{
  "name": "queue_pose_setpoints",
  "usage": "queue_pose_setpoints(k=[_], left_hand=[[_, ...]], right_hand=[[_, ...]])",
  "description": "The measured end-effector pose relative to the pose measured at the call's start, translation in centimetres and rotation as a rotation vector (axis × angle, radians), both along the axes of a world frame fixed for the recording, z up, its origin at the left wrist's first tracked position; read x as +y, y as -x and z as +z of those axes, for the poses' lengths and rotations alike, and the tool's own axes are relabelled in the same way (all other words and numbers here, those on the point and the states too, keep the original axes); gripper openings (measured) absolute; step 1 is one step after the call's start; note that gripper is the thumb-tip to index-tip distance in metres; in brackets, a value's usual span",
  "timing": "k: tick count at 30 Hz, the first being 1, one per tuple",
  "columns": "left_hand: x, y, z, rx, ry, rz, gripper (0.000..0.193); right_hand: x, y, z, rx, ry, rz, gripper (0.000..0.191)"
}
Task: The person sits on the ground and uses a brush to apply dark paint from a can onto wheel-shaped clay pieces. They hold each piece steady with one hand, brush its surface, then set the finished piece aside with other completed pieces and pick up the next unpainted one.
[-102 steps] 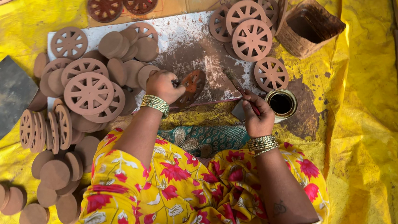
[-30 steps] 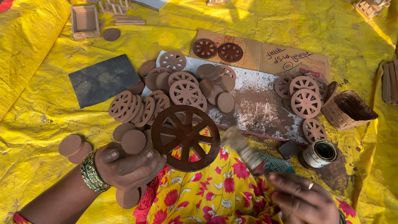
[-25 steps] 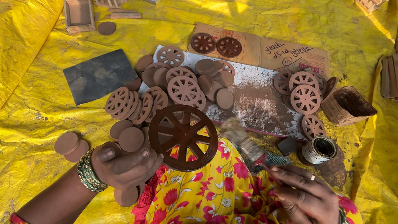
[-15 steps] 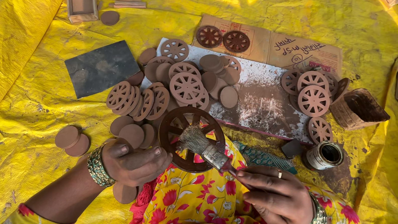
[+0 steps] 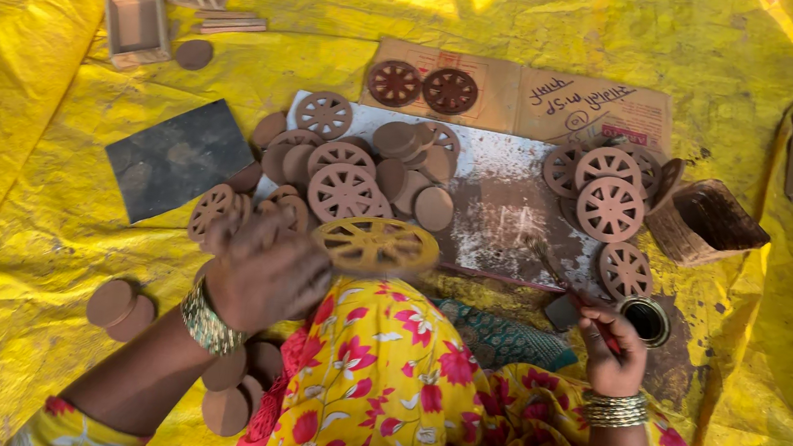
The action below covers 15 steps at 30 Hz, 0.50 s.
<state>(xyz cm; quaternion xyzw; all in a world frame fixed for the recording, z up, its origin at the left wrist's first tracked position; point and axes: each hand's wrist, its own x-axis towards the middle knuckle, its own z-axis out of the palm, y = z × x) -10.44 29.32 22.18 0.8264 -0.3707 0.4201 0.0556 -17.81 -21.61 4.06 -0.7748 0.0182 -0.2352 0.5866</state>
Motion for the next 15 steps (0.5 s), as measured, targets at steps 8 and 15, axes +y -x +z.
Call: queue_pose_setpoints(k=[8,15], left_hand=[[-2.4,-10.9,-3.3,0.297,0.227,0.188,0.022],[-5.4,-21.1,-9.1,0.332,0.369,0.348,0.019]], right_hand=[[-1.4,1.6,-8.4,0.188,-0.257,-0.072,0.015],[1.5,0.5,-9.9,0.394,-0.141,-0.070,0.018]])
